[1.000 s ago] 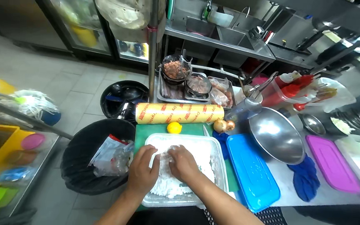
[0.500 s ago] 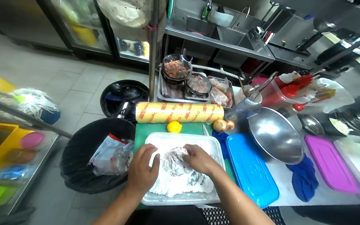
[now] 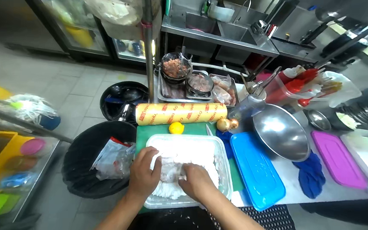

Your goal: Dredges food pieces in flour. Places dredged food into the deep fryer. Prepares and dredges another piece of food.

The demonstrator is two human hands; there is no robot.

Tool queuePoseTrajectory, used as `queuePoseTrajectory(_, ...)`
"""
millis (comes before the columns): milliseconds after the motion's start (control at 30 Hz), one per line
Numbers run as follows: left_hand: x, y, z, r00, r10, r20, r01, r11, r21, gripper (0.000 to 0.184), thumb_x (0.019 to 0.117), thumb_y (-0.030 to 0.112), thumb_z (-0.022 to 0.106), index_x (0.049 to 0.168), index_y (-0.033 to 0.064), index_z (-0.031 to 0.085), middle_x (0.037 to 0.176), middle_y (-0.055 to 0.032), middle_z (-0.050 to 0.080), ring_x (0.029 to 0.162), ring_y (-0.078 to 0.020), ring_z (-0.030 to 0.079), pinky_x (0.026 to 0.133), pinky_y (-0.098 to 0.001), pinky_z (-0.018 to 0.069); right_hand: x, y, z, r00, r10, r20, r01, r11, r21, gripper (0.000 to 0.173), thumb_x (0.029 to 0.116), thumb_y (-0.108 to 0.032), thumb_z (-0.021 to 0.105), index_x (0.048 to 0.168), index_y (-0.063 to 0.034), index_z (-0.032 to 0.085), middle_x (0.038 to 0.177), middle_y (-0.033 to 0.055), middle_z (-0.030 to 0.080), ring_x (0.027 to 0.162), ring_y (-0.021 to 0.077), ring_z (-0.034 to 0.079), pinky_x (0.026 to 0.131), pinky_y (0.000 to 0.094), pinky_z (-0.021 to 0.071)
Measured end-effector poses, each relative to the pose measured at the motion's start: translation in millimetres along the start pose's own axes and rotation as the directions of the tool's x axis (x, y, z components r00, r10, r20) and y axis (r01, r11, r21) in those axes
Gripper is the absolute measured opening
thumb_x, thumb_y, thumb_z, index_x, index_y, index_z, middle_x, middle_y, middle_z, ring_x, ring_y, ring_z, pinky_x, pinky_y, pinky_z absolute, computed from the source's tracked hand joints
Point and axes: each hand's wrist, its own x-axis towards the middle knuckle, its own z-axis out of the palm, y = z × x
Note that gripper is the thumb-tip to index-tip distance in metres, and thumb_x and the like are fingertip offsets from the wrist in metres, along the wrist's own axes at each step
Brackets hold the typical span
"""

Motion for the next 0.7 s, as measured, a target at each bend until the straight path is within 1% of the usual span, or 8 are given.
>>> queuePoseTrajectory(33,0,0,0,1.000,0.000,0.002,0.000,1.000,0.000,0.031,0.0994,0.032,0.055,0.109,0.0101,0.074,0.115,-0.0054,0.070,0.105,-0.0139,0.067,0.086,-0.0340,0.0585,-1,1,-4,0.997,0.066,0.046,-0.066,0.998,-0.003,0.040,0.0903,-0.043,0.066,0.113,-0.0099,0.072,0.108,0.0137,0.073,0.106,0.0329,0.070,0.089,0.0579,0.0554)
queuePoseTrajectory(100,1,0,1,1.000,0.009,0.001,-0.009,1.000,0.000,0.031,0.0990,0.031,0.055,0.108,0.0096,0.075,0.115,-0.0060,0.070,0.105,-0.0146,0.067,0.087,-0.0343,0.0586,1,1,1,0.977,0.094,0.190,-0.097,0.995,0.003,0.048,0.0879,-0.050,0.070,0.114,-0.0092,0.073,0.109,0.0170,0.072,0.105,0.0369,0.069,0.089,0.0630,0.0545)
queuePoseTrajectory(200,3,1,2,1.000,0.024,-0.007,-0.024,1.000,0.000,0.031,0.0985,0.031,0.055,0.108,0.0091,0.074,0.114,-0.0061,0.070,0.105,-0.0141,0.067,0.088,-0.0331,0.0587,14,-5,25,0.960,0.012,0.279,-0.015,1.000,0.005,0.040,0.0869,-0.041,0.072,0.108,-0.0065,0.072,0.107,0.0191,0.072,0.103,0.0388,0.069,0.086,0.0655,0.0542)
queuePoseTrajectory(300,2,0,0,1.000,0.025,-0.005,-0.025,0.999,-0.022,0.031,0.0986,0.030,0.055,0.108,0.0071,0.074,0.114,-0.0078,0.070,0.105,-0.0160,0.067,0.089,-0.0353,0.0586,27,-5,30,0.965,-0.108,0.237,0.089,0.992,0.091,0.021,0.0879,-0.020,0.069,0.101,-0.0041,0.073,0.101,0.0183,0.071,0.098,0.0364,0.069,0.083,0.0618,0.0547)
queuePoseTrajectory(400,2,1,0,1.000,0.010,-0.011,-0.010,1.000,-0.021,0.031,0.0983,0.030,0.055,0.107,0.0074,0.074,0.113,-0.0075,0.070,0.103,-0.0161,0.068,0.087,-0.0360,0.0589,21,7,8,0.994,-0.103,0.047,0.088,0.965,0.247,0.021,0.0898,-0.019,0.067,0.105,-0.0069,0.075,0.098,0.0137,0.073,0.094,0.0295,0.070,0.085,0.0548,0.0559)
queuePoseTrajectory(533,1,0,1,1.000,-0.012,-0.004,0.012,1.000,-0.005,0.032,0.0986,0.033,0.054,0.107,0.0090,0.074,0.115,-0.0065,0.070,0.104,-0.0158,0.067,0.086,-0.0365,0.0587,14,21,-23,0.989,0.114,-0.097,-0.109,0.992,0.058,0.032,0.0937,-0.023,0.062,0.122,-0.0129,0.073,0.115,0.0124,0.073,0.112,0.0301,0.068,0.097,0.0544,0.0539)
queuePoseTrajectory(600,3,0,2,1.000,-0.003,-0.011,0.003,1.000,-0.012,0.032,0.0986,0.032,0.054,0.107,0.0093,0.074,0.115,-0.0061,0.070,0.104,-0.0149,0.067,0.086,-0.0345,0.0585,16,29,-17,0.990,0.089,-0.108,-0.097,0.993,-0.070,0.031,0.0942,-0.022,0.060,0.120,-0.0125,0.073,0.121,0.0118,0.071,0.116,0.0309,0.067,0.097,0.0550,0.0540)
queuePoseTrajectory(700,3,0,1,1.000,-0.001,-0.011,0.001,1.000,-0.004,0.032,0.0982,0.032,0.055,0.107,0.0095,0.074,0.115,-0.0061,0.070,0.104,-0.0144,0.067,0.087,-0.0341,0.0582,17,32,-2,0.999,0.040,-0.031,-0.044,0.986,-0.161,0.029,0.0914,-0.018,0.061,0.117,-0.0109,0.073,0.126,0.0132,0.067,0.118,0.0323,0.064,0.095,0.0545,0.0552)
